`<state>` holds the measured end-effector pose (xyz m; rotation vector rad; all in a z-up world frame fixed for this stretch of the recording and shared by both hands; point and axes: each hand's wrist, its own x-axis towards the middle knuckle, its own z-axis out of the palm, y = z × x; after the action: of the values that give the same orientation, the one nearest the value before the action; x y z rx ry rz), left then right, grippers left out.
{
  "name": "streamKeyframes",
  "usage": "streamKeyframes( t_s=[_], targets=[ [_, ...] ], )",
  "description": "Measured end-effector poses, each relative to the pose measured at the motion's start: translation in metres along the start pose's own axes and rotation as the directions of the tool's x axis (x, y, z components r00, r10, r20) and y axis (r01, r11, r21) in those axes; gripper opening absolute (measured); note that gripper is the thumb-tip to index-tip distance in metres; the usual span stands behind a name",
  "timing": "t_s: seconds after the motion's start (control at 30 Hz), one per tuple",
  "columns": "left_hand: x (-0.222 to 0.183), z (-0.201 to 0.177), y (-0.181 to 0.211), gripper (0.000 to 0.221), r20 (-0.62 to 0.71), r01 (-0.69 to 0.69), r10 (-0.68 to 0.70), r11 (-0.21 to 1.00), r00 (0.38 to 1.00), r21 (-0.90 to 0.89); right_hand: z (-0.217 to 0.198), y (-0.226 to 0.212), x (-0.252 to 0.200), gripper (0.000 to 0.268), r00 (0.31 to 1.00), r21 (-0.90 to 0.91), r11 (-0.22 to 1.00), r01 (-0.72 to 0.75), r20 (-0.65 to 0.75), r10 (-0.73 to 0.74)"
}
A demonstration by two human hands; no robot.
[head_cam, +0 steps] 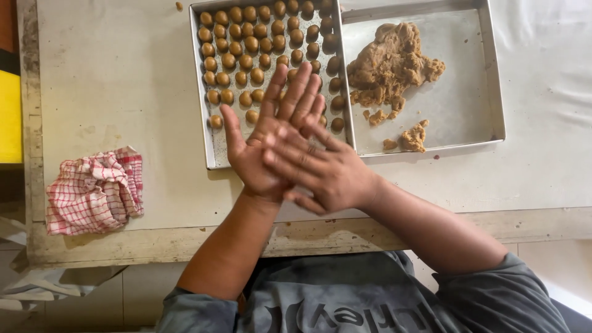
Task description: The person is taking small pieces of dough from a tray, rolling them into uniform balls between their palms, and placing them in a grid on a separate baking tray.
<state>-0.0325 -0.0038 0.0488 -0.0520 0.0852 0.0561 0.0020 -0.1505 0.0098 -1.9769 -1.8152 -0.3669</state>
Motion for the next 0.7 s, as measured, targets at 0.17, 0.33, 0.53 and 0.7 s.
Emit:
streamKeyframes(
  t_s=[0.17, 0.33, 0.53, 0.7],
  targets=[
    [-0.001, 0.012, 0.005, 0.093, -0.069, -0.134, 0.133, 0.991, 0.989, -0.015, -0.003, 0.01, 0.004, 0.042, 0.972, -0.039, 0.999, 0.018, -0.235, -0.027],
    [-0.002, 0.001, 0.002, 0.092, -0.056, -0.099, 0.094, 0.991, 0.994, -0.092, 0.008, 0.002, -0.004, 0.056, 0.986, 0.094, 0.982, 0.166, -0.013, -0.166],
    [-0.001, 0.005, 0.007, 0.095, -0.015, -0.158, 0.157, 0.986, 0.987, -0.045, 0.001, 0.007, -0.001, 0.048, 0.974, -0.057, 0.998, 0.004, -0.224, -0.017],
    [-0.001, -0.006, 0.004, 0.096, -0.029, -0.075, 0.073, 0.993, 0.997, -0.089, 0.01, -0.005, -0.004, 0.06, 0.996, 0.01, 0.996, 0.083, -0.015, -0.083]
  ],
)
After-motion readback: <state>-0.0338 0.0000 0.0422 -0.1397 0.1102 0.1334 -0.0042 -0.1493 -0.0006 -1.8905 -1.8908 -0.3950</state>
